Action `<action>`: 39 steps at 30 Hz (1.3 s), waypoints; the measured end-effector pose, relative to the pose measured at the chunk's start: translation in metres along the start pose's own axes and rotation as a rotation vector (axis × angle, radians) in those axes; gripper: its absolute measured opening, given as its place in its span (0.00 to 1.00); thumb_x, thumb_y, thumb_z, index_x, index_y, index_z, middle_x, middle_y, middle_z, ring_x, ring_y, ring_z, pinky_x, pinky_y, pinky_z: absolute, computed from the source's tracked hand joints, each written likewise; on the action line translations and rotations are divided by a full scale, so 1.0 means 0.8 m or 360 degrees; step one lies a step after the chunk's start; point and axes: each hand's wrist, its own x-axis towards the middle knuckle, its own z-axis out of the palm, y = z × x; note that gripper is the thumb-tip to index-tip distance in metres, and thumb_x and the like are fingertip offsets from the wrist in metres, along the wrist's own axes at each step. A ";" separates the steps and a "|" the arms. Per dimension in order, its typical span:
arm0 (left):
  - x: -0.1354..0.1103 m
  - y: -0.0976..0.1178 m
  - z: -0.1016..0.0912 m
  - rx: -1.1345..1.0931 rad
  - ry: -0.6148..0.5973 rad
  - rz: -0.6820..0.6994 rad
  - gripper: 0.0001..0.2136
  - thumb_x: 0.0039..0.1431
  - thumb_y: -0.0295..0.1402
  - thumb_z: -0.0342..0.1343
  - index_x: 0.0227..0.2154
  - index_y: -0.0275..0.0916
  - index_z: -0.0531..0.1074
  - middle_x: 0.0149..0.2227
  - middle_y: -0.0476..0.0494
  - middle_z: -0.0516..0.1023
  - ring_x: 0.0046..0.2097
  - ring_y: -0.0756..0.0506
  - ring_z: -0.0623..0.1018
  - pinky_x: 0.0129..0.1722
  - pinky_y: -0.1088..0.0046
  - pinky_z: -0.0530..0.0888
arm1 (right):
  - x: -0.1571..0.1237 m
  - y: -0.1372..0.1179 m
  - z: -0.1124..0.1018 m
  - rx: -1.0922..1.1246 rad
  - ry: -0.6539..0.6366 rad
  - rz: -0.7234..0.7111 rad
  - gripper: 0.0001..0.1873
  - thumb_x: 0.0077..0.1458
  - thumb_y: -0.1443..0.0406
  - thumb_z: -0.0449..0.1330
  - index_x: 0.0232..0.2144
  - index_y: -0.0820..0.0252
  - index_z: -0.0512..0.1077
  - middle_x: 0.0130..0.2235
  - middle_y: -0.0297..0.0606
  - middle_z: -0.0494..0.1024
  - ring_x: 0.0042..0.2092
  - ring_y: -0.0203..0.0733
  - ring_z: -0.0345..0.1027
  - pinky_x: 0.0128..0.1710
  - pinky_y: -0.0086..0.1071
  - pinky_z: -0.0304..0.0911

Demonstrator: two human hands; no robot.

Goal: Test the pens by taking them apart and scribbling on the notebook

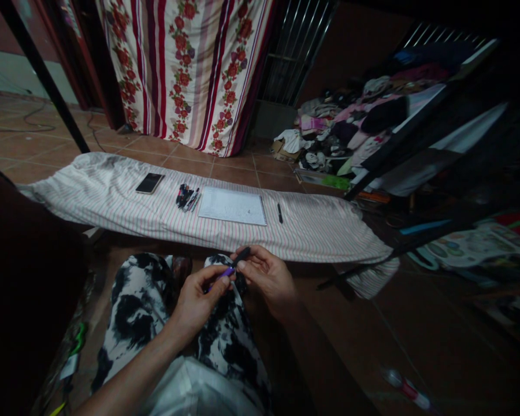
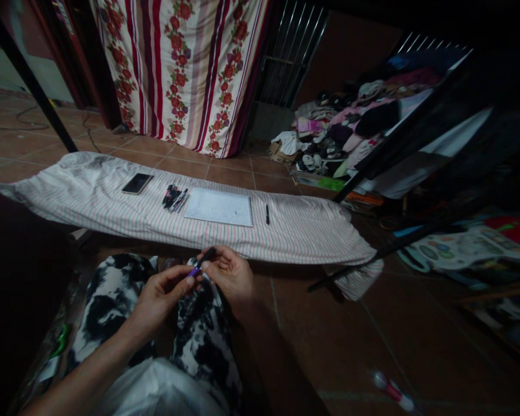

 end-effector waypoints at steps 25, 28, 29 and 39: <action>0.002 -0.001 0.000 0.0032 0.0013 0.0021 0.12 0.48 0.36 0.58 0.35 0.35 0.75 0.33 0.44 0.79 0.33 0.48 0.76 0.35 0.75 0.71 | -0.004 -0.001 0.004 -0.0044 -0.0020 -0.0038 0.14 0.42 0.61 0.64 0.33 0.59 0.69 0.33 0.36 0.76 0.29 0.34 0.69 0.24 0.25 0.59; 0.002 0.001 0.000 0.0043 0.0028 0.0020 0.12 0.48 0.36 0.58 0.34 0.35 0.75 0.33 0.44 0.79 0.33 0.47 0.76 0.35 0.74 0.71 | -0.004 -0.001 0.004 -0.0049 -0.0019 -0.0033 0.13 0.43 0.61 0.64 0.33 0.59 0.69 0.33 0.36 0.76 0.29 0.33 0.69 0.23 0.23 0.58; 0.002 0.002 0.001 0.0044 0.0033 0.0016 0.12 0.47 0.36 0.58 0.34 0.35 0.75 0.32 0.43 0.79 0.33 0.47 0.76 0.35 0.74 0.71 | -0.003 -0.001 0.004 -0.0051 -0.0018 -0.0036 0.13 0.43 0.61 0.64 0.33 0.59 0.69 0.33 0.36 0.76 0.29 0.33 0.69 0.23 0.23 0.57; 0.002 0.002 0.001 -0.0005 0.0070 0.0015 0.12 0.46 0.36 0.60 0.33 0.36 0.76 0.31 0.44 0.79 0.33 0.48 0.76 0.35 0.75 0.71 | -0.003 0.003 0.007 -0.0111 0.0014 -0.0053 0.13 0.42 0.61 0.65 0.32 0.60 0.70 0.29 0.34 0.75 0.28 0.33 0.67 0.22 0.24 0.56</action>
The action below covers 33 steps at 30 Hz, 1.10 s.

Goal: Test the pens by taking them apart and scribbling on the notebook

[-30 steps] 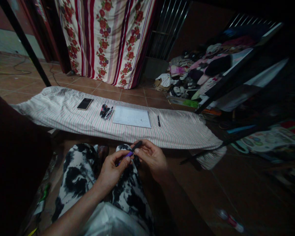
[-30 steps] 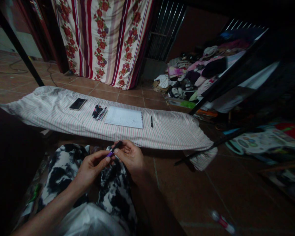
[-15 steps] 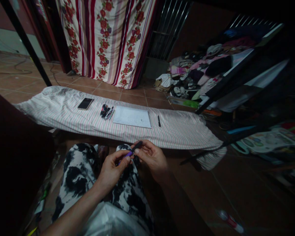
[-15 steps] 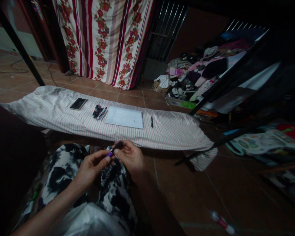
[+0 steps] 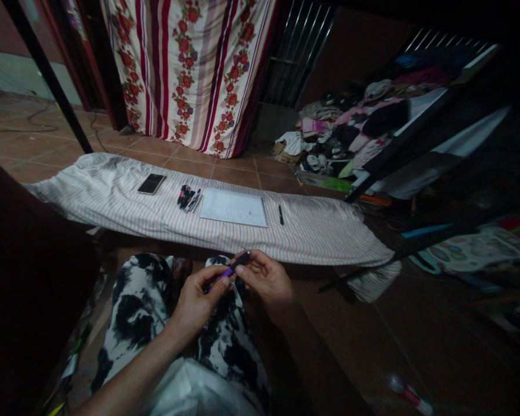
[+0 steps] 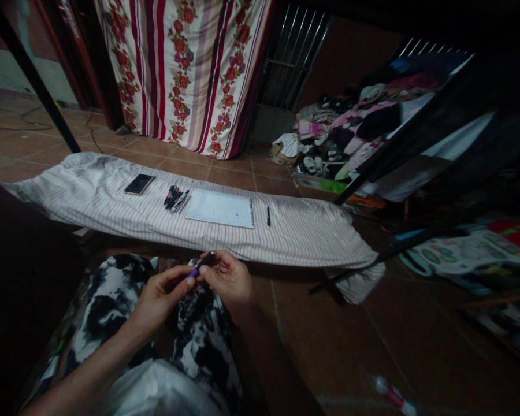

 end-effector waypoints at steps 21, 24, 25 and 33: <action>0.000 -0.009 -0.001 0.0055 0.0019 0.0039 0.13 0.46 0.37 0.59 0.34 0.35 0.76 0.33 0.43 0.79 0.33 0.46 0.76 0.36 0.72 0.72 | -0.003 0.012 0.004 0.0090 0.0031 -0.0099 0.10 0.42 0.63 0.64 0.30 0.60 0.70 0.30 0.34 0.73 0.28 0.33 0.68 0.25 0.26 0.64; -0.001 -0.009 0.000 0.0057 -0.0003 0.0037 0.12 0.46 0.36 0.59 0.34 0.36 0.76 0.34 0.43 0.79 0.34 0.47 0.76 0.37 0.73 0.72 | -0.003 0.012 0.005 0.0121 0.0049 -0.0103 0.12 0.42 0.63 0.64 0.31 0.59 0.69 0.30 0.34 0.74 0.28 0.33 0.68 0.25 0.26 0.64; -0.001 -0.008 0.001 0.0053 -0.0002 0.0035 0.12 0.46 0.36 0.59 0.34 0.36 0.76 0.34 0.43 0.79 0.34 0.47 0.76 0.37 0.73 0.72 | -0.004 0.012 0.005 0.0132 0.0061 -0.0110 0.12 0.42 0.63 0.64 0.32 0.59 0.69 0.30 0.34 0.74 0.28 0.33 0.68 0.26 0.26 0.64; -0.002 -0.012 0.001 0.0109 0.0017 0.0048 0.13 0.47 0.36 0.59 0.35 0.36 0.76 0.35 0.42 0.79 0.35 0.45 0.76 0.38 0.71 0.72 | -0.008 0.018 0.008 0.0133 0.0124 -0.0129 0.13 0.42 0.62 0.64 0.33 0.58 0.70 0.28 0.33 0.73 0.28 0.34 0.67 0.26 0.28 0.65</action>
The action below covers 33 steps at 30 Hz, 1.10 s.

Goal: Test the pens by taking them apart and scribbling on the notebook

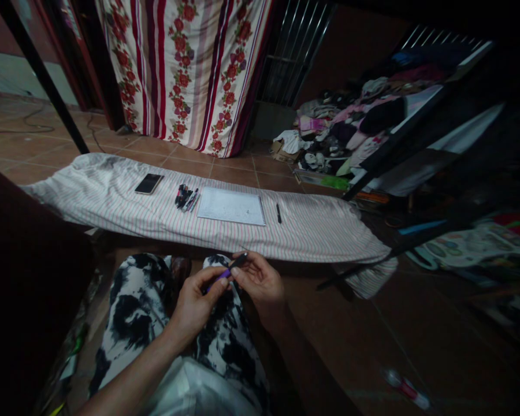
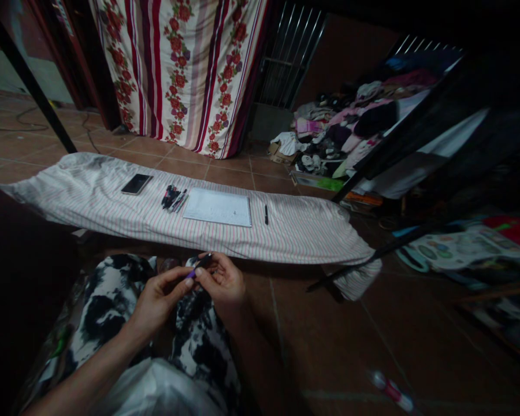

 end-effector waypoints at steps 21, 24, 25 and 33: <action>-0.005 0.003 -0.004 0.0377 0.0002 0.0396 0.08 0.51 0.32 0.56 0.33 0.39 0.77 0.34 0.44 0.79 0.39 0.46 0.76 0.42 0.72 0.72 | -0.002 0.007 -0.001 0.0048 0.0020 -0.0084 0.11 0.41 0.64 0.65 0.25 0.58 0.66 0.26 0.31 0.70 0.28 0.31 0.63 0.27 0.25 0.61; -0.005 -0.002 -0.004 0.0402 0.0010 0.0421 0.08 0.51 0.33 0.56 0.33 0.39 0.77 0.34 0.44 0.78 0.38 0.46 0.76 0.41 0.72 0.72 | -0.002 0.010 0.000 0.0032 0.0062 -0.0081 0.11 0.41 0.64 0.65 0.25 0.59 0.65 0.25 0.30 0.68 0.27 0.30 0.61 0.27 0.24 0.60; -0.005 -0.004 -0.004 0.0411 0.0006 0.0433 0.08 0.51 0.33 0.56 0.33 0.39 0.77 0.34 0.44 0.78 0.38 0.46 0.76 0.41 0.72 0.72 | -0.002 0.012 0.001 0.0026 0.0077 -0.0070 0.11 0.41 0.64 0.65 0.25 0.59 0.65 0.25 0.29 0.68 0.27 0.30 0.61 0.27 0.24 0.60; -0.001 -0.011 -0.003 0.0416 -0.0029 0.0463 0.09 0.52 0.32 0.56 0.36 0.40 0.77 0.35 0.45 0.78 0.38 0.48 0.76 0.41 0.74 0.72 | -0.001 0.016 0.006 0.0023 0.0156 -0.0104 0.12 0.40 0.63 0.64 0.29 0.59 0.66 0.25 0.29 0.68 0.27 0.30 0.61 0.27 0.23 0.59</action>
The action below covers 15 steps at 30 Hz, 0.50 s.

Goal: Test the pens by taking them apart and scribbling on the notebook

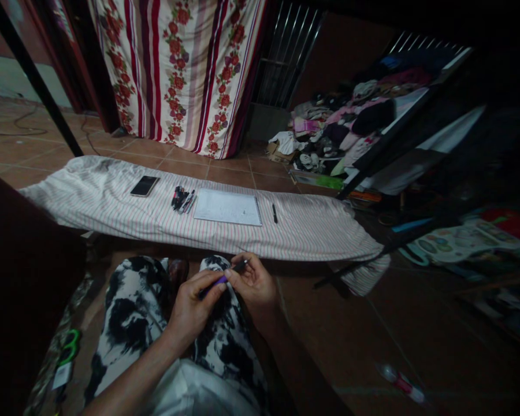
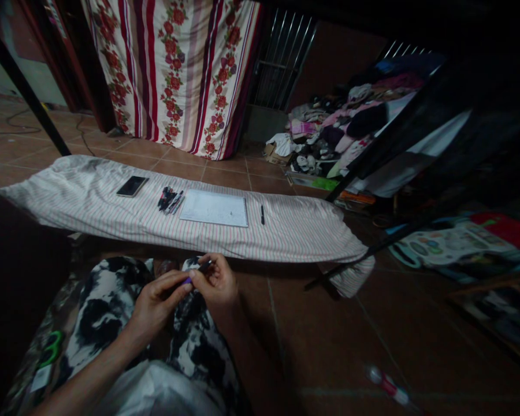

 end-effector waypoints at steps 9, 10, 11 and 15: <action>-0.005 -0.011 0.002 -0.0042 0.0039 -0.0139 0.15 0.52 0.34 0.56 0.44 0.42 0.73 0.44 0.44 0.77 0.45 0.46 0.75 0.48 0.70 0.70 | 0.001 -0.004 -0.005 -0.0068 -0.0021 0.0106 0.10 0.40 0.63 0.64 0.24 0.60 0.67 0.21 0.26 0.66 0.23 0.28 0.59 0.25 0.22 0.57; -0.005 -0.011 0.003 -0.0034 0.0035 -0.0116 0.14 0.52 0.33 0.56 0.43 0.42 0.73 0.43 0.45 0.77 0.45 0.46 0.75 0.48 0.71 0.69 | 0.001 -0.003 -0.006 -0.0081 -0.0008 0.0109 0.11 0.40 0.62 0.64 0.24 0.60 0.66 0.21 0.26 0.66 0.23 0.28 0.59 0.24 0.23 0.56; -0.006 -0.011 0.004 -0.0026 0.0025 -0.0083 0.13 0.52 0.33 0.56 0.42 0.42 0.74 0.42 0.45 0.77 0.44 0.47 0.75 0.47 0.72 0.69 | 0.001 -0.002 -0.006 -0.0099 0.0009 0.0108 0.11 0.40 0.62 0.64 0.24 0.61 0.66 0.21 0.26 0.66 0.23 0.28 0.59 0.24 0.23 0.56; -0.005 -0.009 0.007 -0.0034 0.0035 0.0002 0.11 0.51 0.32 0.57 0.39 0.43 0.76 0.37 0.47 0.78 0.40 0.48 0.75 0.43 0.75 0.71 | 0.002 0.005 -0.007 -0.0142 0.0066 0.0104 0.13 0.39 0.61 0.65 0.22 0.61 0.65 0.20 0.26 0.64 0.23 0.28 0.58 0.24 0.23 0.55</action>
